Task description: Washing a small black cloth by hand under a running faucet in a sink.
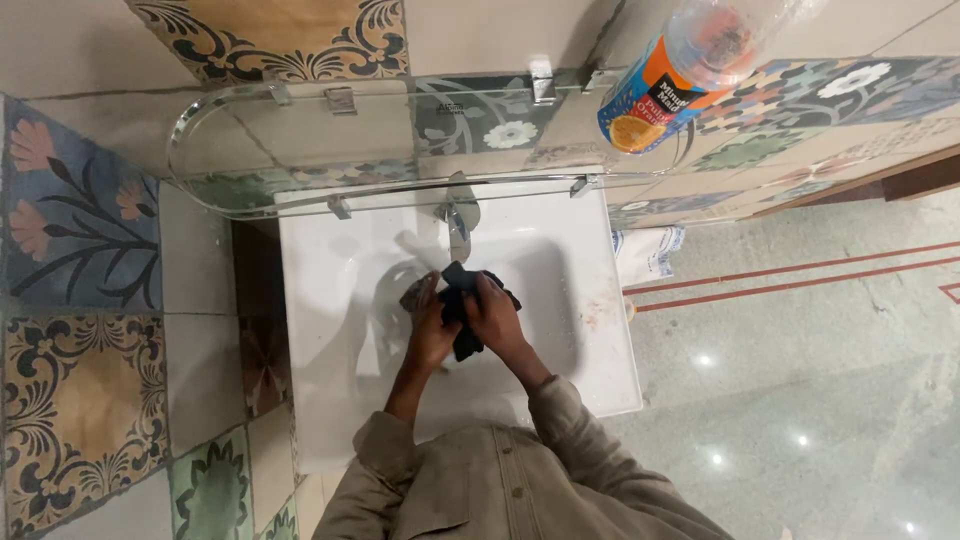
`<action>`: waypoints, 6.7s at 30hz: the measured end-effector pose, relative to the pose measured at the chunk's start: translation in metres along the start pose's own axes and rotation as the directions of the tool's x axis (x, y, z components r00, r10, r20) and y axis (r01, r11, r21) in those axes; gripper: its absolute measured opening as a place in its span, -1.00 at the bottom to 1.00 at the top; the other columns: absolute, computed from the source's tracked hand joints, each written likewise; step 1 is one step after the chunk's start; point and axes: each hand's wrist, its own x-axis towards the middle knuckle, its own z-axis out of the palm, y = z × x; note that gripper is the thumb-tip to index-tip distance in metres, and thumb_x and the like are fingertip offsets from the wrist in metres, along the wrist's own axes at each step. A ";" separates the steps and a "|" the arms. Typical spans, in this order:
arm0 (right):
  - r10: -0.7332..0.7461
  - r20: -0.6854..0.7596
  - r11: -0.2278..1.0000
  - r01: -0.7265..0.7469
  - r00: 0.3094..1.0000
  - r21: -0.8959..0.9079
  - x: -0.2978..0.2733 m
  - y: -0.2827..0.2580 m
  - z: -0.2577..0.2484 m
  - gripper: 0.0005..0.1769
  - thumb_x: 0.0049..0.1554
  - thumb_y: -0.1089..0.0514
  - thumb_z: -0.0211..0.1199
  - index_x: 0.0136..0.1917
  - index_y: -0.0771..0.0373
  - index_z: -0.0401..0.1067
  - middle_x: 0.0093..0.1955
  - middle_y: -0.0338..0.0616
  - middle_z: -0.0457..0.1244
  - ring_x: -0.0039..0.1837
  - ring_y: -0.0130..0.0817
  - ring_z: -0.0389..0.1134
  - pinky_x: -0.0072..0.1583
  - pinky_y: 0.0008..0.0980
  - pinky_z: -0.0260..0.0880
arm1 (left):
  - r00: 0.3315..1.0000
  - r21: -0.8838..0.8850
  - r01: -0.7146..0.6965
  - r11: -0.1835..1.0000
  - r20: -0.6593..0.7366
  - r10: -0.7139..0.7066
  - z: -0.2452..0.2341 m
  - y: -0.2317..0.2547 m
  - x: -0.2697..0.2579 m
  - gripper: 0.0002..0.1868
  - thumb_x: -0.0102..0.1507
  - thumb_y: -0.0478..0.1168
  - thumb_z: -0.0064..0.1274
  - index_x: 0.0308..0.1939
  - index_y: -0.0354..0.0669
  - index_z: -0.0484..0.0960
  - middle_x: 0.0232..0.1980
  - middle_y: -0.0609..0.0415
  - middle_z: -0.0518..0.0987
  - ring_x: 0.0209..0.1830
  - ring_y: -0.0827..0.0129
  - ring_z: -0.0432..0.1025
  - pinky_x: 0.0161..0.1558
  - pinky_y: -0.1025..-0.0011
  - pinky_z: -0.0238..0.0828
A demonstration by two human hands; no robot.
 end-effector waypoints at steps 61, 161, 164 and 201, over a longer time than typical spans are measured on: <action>-0.111 -0.343 0.899 0.242 0.933 0.366 -0.036 -0.050 -0.150 -0.67 0.18 0.51 0.16 0.19 0.35 0.52 0.08 -0.10 0.27 0.05 -0.32 0.45 0.11 -0.44 0.51 | 0.990 -0.746 0.032 0.665 -0.068 -0.124 -0.201 0.061 0.066 -0.72 0.13 -0.64 0.04 -0.19 -0.27 0.57 -0.02 0.08 0.39 0.00 0.36 0.37 0.10 0.39 0.37; 0.095 0.317 0.580 -0.311 0.944 0.753 0.042 0.078 0.076 -0.61 0.28 0.01 0.09 0.00 0.43 0.46 -0.09 -0.07 0.35 -0.07 -0.37 0.38 0.02 -0.37 0.39 | 0.588 -0.680 0.569 -0.462 0.730 -0.349 0.026 -0.072 0.012 -0.55 0.43 0.23 -0.09 0.02 -0.01 0.63 -0.11 0.17 0.63 -0.07 0.33 0.51 0.05 0.28 0.48; 0.114 0.216 0.604 -0.241 0.970 0.760 0.049 0.078 0.079 -0.61 0.32 0.00 -0.01 0.05 0.39 0.42 -0.02 -0.07 0.31 0.03 -0.35 0.35 0.12 -0.37 0.36 | 0.495 -0.664 0.639 -0.388 0.741 -0.454 0.007 -0.040 0.031 -0.52 0.38 0.25 -0.17 0.00 0.01 0.64 -0.13 0.21 0.64 -0.08 0.36 0.53 0.02 0.33 0.50; 0.063 0.319 0.605 -0.290 0.946 0.742 -0.008 0.049 0.012 -0.41 0.30 -0.16 0.16 0.29 0.41 0.46 0.17 0.14 0.37 0.22 -0.11 0.41 0.26 -0.18 0.43 | 0.413 -0.550 0.835 0.025 0.596 -0.689 0.042 -0.150 -0.029 -0.53 0.43 0.02 -0.10 0.05 -0.40 0.57 -0.14 -0.11 0.52 -0.37 0.23 0.36 -0.43 0.30 0.28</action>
